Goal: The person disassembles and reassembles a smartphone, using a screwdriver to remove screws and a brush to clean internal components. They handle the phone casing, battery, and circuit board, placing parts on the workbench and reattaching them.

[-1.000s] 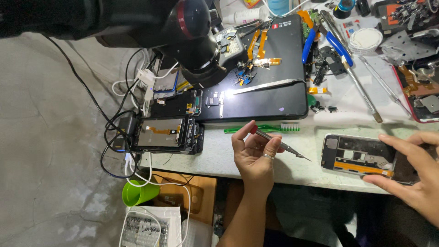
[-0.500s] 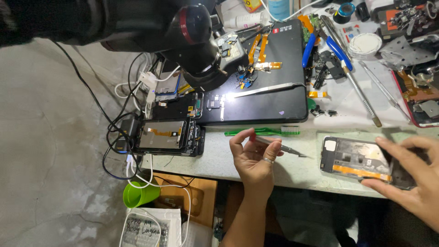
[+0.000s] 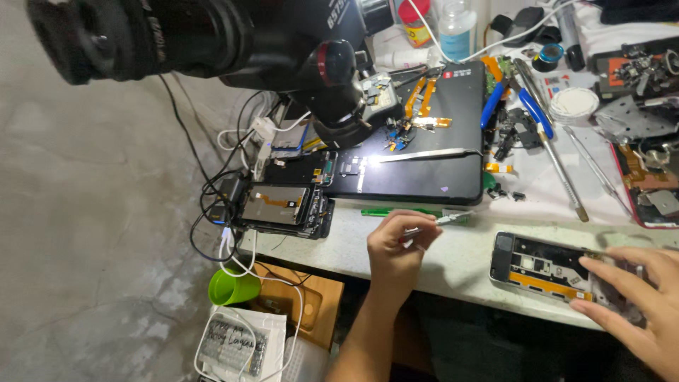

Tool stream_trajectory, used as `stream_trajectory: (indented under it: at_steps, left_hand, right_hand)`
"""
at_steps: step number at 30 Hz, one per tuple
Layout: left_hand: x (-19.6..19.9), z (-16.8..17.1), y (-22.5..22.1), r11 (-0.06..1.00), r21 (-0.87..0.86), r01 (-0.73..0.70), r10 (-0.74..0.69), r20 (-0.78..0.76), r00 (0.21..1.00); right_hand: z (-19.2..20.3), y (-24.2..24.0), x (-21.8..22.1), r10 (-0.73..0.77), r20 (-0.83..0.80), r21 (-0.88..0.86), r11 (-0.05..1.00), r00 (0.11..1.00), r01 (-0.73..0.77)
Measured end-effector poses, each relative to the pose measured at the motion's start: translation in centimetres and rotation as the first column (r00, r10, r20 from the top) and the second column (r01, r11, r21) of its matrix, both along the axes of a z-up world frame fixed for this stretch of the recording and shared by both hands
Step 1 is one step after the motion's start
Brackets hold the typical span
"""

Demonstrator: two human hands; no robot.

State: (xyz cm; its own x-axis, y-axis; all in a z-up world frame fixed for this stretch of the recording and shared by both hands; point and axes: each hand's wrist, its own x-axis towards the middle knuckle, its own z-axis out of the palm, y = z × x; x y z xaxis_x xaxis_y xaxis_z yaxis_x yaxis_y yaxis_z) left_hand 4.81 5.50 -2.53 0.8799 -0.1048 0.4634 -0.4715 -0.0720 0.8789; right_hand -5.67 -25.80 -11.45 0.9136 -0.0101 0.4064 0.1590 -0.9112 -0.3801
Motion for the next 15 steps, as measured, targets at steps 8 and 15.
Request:
stream_trajectory:
  at_steps: [8,15]
  left_hand:
    - [6.2,3.5,0.3,0.924,0.335,-0.186,0.080,0.305,0.949]
    - [8.6,2.1,0.5,0.785,0.539,-0.307,0.041,0.449,0.893]
  right_hand:
    - [-5.9,-3.7,0.8,-0.009,-0.068,-0.007,1.000,0.998,0.009]
    - [-6.0,-3.5,0.2,0.034,-0.001,0.080,0.996,0.999,-0.034]
